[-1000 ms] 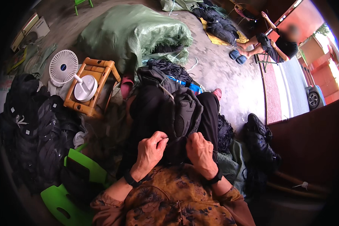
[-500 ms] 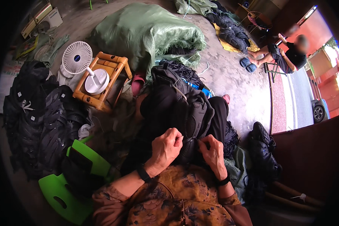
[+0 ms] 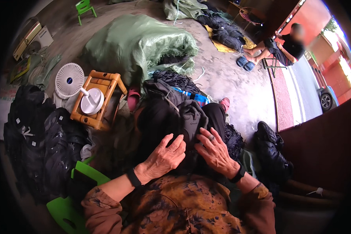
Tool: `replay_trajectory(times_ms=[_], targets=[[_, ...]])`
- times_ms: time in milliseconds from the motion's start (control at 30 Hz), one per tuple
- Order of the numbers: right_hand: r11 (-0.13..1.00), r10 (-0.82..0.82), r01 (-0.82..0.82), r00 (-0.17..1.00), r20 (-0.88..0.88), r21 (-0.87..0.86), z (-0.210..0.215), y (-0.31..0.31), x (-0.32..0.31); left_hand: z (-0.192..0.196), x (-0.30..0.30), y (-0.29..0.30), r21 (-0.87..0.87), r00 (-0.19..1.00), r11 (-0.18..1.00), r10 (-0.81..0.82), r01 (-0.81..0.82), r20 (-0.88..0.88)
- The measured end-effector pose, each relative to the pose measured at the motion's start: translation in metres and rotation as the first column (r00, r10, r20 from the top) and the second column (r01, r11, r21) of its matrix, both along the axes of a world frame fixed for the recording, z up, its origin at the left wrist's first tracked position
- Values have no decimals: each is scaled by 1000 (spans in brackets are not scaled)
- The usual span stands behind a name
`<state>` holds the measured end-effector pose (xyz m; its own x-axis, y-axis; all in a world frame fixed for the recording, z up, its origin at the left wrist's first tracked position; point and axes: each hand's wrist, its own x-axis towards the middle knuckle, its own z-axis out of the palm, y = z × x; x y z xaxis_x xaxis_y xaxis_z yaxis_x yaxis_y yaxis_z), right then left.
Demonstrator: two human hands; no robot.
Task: Lacing and tying a large batch of black boots while seated on the floor.
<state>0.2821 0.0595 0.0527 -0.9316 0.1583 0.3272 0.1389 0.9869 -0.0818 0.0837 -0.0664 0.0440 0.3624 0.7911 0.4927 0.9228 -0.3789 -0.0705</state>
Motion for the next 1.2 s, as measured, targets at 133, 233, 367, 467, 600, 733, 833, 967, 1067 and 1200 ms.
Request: replay_trajectory(times_ms=[133,233,367,467,600,733,833,967,1067,1200], targets=[[988,49,-72,985,165,137,16,14,-8,19,-3,17,-164,987,985,-79,56,-137],[982,27,-73,968,250,175,20,13,-18,26,-1,26,-267,962,964,-71,-2,-264],[988,45,-53,997,58,148,-20,15,-14,34,-1,33,-414,979,910,-88,4,-185],[994,36,-20,988,152,-108,-9,16,-15,46,-20,37,-592,971,769,-187,241,152],[986,-72,73,997,16,-152,-29,4,-12,34,-14,37,-29,957,957,-286,288,42],[948,-143,146,989,29,-282,-24,2,-16,33,-3,35,-412,995,908,-98,81,-19],[874,-165,255,956,241,-413,-2,16,-25,30,4,31,-357,997,933,-2,-28,-83],[883,-86,290,872,481,-369,21,34,-36,38,13,28,-225,958,969,40,-107,-285],[931,-45,229,843,536,-283,21,26,-45,42,14,27,-259,950,960,22,-107,-312],[870,-274,399,881,387,-291,-2,11,-42,35,7,31,-362,950,925,-3,-115,-311]])
